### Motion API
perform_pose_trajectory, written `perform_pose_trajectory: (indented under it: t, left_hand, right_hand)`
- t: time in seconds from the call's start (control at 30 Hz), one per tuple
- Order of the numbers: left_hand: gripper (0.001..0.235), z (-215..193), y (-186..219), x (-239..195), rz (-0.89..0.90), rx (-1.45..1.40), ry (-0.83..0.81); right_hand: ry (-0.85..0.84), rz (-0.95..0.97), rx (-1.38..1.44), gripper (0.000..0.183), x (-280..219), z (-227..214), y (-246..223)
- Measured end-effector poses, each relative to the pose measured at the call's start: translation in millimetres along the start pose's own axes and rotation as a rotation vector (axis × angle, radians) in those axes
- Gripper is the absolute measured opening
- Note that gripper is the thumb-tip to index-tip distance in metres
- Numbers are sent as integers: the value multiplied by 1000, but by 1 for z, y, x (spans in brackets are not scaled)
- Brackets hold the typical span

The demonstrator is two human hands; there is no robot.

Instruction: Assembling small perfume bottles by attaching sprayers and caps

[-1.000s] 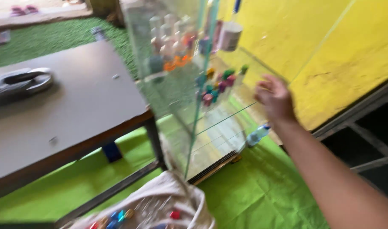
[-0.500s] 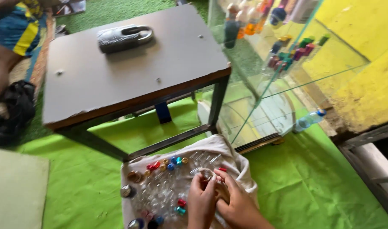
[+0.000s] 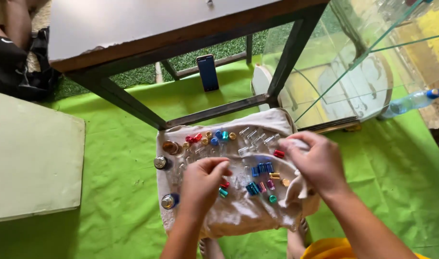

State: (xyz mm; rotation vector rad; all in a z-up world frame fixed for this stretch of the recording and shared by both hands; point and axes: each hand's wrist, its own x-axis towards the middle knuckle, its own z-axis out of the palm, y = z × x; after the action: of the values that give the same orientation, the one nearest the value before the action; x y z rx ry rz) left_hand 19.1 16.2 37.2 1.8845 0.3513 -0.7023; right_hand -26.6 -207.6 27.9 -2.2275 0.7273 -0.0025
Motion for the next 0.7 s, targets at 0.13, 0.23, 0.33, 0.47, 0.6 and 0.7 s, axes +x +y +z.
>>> perform_pose_trajectory:
  t: [0.13, 0.23, 0.33, 0.47, 0.6, 0.7]
  left_hand:
    - [16, 35, -47, 19, 98, 176, -46]
    - [17, 57, -54, 14, 55, 469, -54]
    - [22, 70, -56, 12, 127, 680, -84]
    - [34, 87, -67, 16, 126, 794, -42]
    - [48, 90, -86, 21, 291, 865, -17]
    - [26, 87, -86, 22, 318, 888, 6]
  right_hand:
    - [141, -125, -177, 14, 13, 1, 41]
    - [19, -43, -322, 19, 13, 0, 29]
    - [-124, 96, -270, 16, 15, -2, 17]
    - [-251, 93, -375, 32, 22, 5, 42]
    - [-299, 77, -359, 31, 23, 16, 47]
    - [-295, 114, -367, 31, 22, 18, 46]
